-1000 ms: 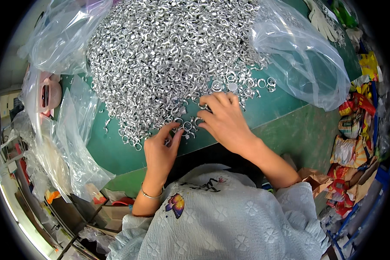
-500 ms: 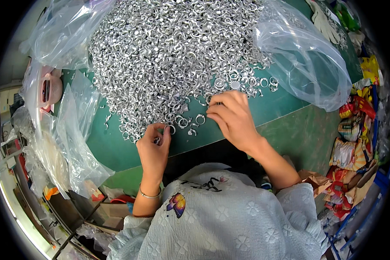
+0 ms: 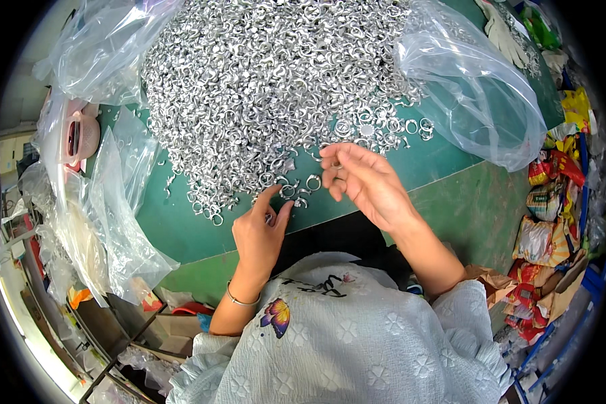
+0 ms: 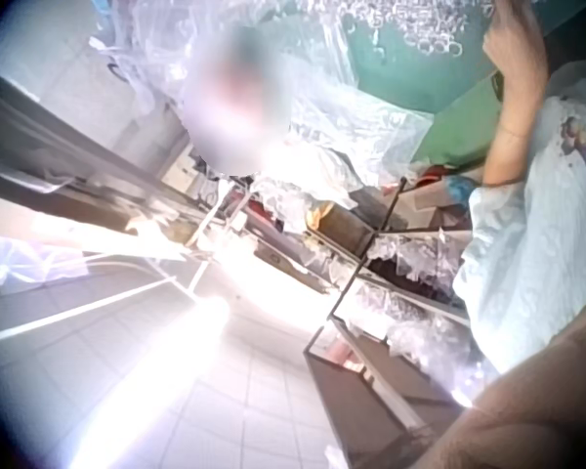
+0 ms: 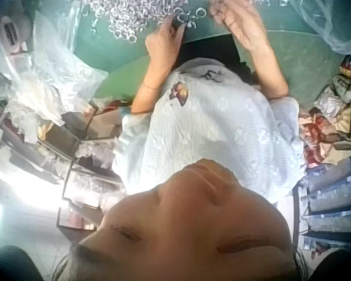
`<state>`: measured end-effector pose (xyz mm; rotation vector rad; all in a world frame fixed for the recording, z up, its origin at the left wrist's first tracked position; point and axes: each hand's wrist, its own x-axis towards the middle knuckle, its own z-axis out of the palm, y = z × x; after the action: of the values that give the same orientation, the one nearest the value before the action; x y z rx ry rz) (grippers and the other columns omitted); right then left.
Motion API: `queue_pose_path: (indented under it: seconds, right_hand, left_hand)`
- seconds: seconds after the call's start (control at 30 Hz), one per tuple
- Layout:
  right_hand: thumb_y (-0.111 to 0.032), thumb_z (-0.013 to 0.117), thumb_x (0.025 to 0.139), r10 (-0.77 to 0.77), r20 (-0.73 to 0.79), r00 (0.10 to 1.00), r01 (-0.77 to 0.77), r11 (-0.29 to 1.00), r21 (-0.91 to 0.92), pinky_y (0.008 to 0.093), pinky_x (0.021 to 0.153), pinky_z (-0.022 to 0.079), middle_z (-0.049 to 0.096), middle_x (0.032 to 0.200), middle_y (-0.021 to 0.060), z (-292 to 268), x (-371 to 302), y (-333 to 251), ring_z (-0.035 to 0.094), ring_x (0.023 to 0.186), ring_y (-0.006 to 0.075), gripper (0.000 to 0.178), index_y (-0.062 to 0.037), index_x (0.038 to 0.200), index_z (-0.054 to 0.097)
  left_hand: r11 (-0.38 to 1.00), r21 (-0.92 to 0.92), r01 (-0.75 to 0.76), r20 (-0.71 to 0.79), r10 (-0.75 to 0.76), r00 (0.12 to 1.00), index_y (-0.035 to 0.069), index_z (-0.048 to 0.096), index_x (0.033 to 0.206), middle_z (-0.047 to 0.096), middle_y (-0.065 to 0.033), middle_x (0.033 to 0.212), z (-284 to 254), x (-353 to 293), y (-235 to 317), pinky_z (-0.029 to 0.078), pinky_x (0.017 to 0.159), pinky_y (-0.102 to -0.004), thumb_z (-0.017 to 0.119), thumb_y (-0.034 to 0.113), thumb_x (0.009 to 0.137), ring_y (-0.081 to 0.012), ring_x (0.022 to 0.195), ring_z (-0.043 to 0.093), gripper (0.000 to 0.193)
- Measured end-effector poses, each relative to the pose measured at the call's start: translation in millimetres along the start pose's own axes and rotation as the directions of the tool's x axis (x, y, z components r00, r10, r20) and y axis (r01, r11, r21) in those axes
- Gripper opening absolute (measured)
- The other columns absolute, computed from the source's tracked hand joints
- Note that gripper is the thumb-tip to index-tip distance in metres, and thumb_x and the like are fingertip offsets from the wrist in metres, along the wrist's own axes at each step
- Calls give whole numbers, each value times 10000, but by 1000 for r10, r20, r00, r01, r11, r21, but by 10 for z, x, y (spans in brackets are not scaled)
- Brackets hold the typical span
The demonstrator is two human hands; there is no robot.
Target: The person picks up metal rings from a large pile on a table and places them into a clear plastic bag.
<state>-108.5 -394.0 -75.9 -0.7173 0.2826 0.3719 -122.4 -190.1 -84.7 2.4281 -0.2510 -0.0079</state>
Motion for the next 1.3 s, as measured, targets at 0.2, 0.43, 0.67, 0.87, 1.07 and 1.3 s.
queue_pose_path:
  seconds: [0.2, 0.43, 0.67, 0.87, 1.07, 1.3]
  right_hand:
    - [-1, 415, 932, -172, 63, 983, 178, 813, -554, 252, 651, 456, 567, 956, 70, 42, 8, -18, 582, 789, 154, 251, 17, 1159, 520]
    - [18, 417, 917, -70, 118, 990, 108, 931, -348, 307, 856, 498, 586, 1052, 118, 149, -23, 80, 611, 995, 203, 280, 2, 1183, 504]
    - [66, 436, 882, -194, 299, 934, 356, 456, -816, 321, 810, 510, 624, 1058, 130, 355, -172, 21, 632, 963, 233, 289, 6, 1142, 548]
    - [83, 502, 824, -431, 204, 879, 365, 332, -870, 332, 802, 482, 638, 1009, 130, 191, -51, 13, 620, 939, 283, 268, 2, 1060, 599]
    - [60, 570, 792, -581, 402, 707, 276, -297, -914, 362, 847, 430, 614, 1038, 130, 42, 116, -41, 573, 959, 317, 241, -1, 1020, 616]
    - [-191, 378, 990, -418, -14, 908, 390, 859, -332, 328, 975, 390, 497, 1268, 134, 339, -124, 432, 506, 1137, 237, 350, 14, 1268, 438]
  left_hand:
    - [801, -512, 309, 237, -214, 948, 22, 605, 1056, 482, -38, 558, -96, 19, 22, 363, 421, -259, 622, 176, 872, -107, 467, 468, 240]
    - [-406, -505, 762, 845, -52, 533, -28, 534, 1156, 627, -196, 1046, -52, 137, -8, 538, 694, -334, 352, 233, 993, -249, 874, 624, 358]
    - [-643, -420, 640, 784, 98, 613, -21, 518, 1158, 575, -178, 1177, 129, 117, -4, 456, 960, -418, 329, 289, 1000, -282, 1081, 568, 396]
    - [-540, -445, 714, 791, 137, 597, -64, 441, 1264, 470, -213, 1319, 73, 162, 80, 378, 1036, -428, 327, 291, 995, -318, 1244, 447, 459]
    - [-538, -464, 704, 788, 113, 606, -75, 413, 1288, 397, -226, 1379, 7, 162, 104, 341, 1064, -426, 315, 285, 997, -336, 1287, 392, 473]
    - [-298, -894, 335, 387, -135, 912, -79, 571, 1095, 516, -206, 1251, 216, 59, 348, 330, 1061, -388, 352, 219, 990, -283, 1211, 463, 384]
